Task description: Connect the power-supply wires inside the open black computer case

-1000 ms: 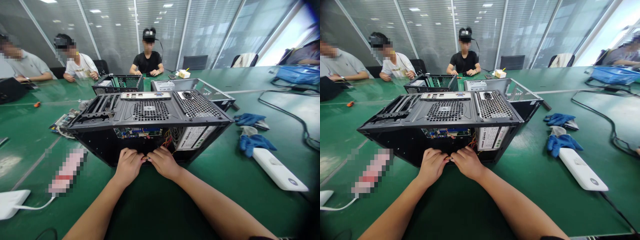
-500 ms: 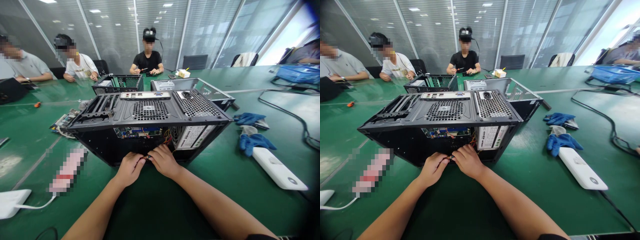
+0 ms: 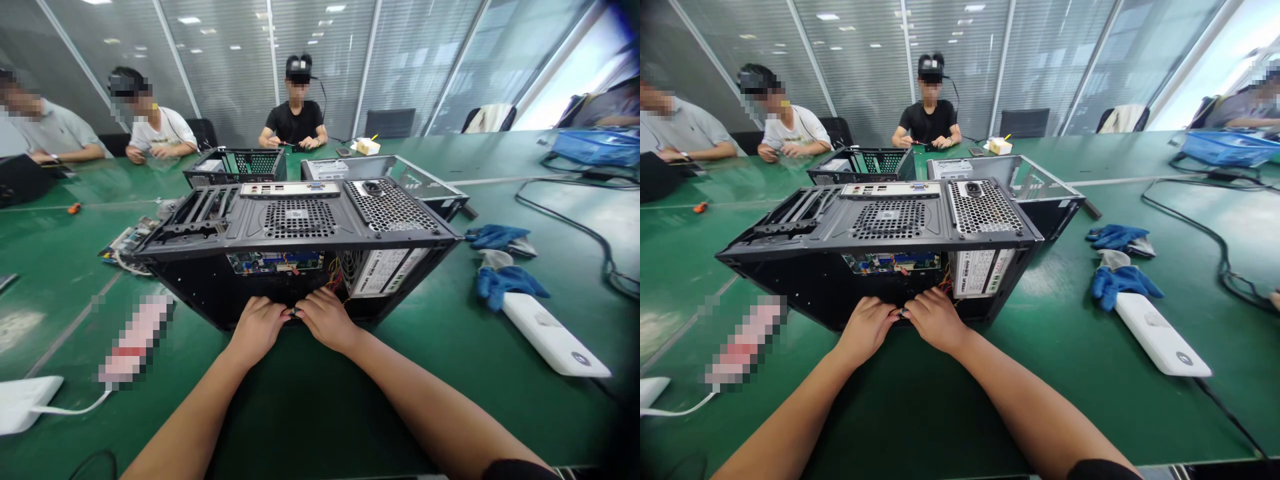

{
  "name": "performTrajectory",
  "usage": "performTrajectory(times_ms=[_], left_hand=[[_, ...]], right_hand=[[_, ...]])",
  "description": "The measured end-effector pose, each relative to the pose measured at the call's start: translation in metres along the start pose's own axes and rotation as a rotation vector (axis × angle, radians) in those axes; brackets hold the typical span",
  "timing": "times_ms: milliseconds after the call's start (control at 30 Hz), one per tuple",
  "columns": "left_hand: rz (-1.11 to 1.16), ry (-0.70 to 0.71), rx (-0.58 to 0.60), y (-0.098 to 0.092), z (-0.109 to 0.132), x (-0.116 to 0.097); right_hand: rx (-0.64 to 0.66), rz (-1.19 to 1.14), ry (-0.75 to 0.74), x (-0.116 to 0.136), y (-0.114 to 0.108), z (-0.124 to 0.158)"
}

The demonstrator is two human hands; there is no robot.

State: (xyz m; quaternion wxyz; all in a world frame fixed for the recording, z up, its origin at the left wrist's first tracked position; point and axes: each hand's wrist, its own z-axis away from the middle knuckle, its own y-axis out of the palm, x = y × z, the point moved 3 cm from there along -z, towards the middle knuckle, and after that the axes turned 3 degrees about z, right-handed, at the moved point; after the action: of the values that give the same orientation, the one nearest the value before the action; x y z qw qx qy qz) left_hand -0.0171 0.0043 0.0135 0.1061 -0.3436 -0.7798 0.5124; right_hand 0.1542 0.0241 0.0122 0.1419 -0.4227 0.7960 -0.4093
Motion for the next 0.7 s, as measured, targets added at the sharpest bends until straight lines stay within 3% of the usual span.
performTrajectory(times_ms=[433, 700], left_hand=[[0.019, -0.042, 0.041, 0.0001, -0.0018, 0.0004], [-0.142, 0.008, -0.077, -0.0007, -0.0028, 0.0035]], right_hand=[[-0.03, -0.028, 0.019, -0.0013, 0.0023, 0.0036], [-0.018, 0.013, 0.013, -0.0037, 0.0048, 0.0021]])
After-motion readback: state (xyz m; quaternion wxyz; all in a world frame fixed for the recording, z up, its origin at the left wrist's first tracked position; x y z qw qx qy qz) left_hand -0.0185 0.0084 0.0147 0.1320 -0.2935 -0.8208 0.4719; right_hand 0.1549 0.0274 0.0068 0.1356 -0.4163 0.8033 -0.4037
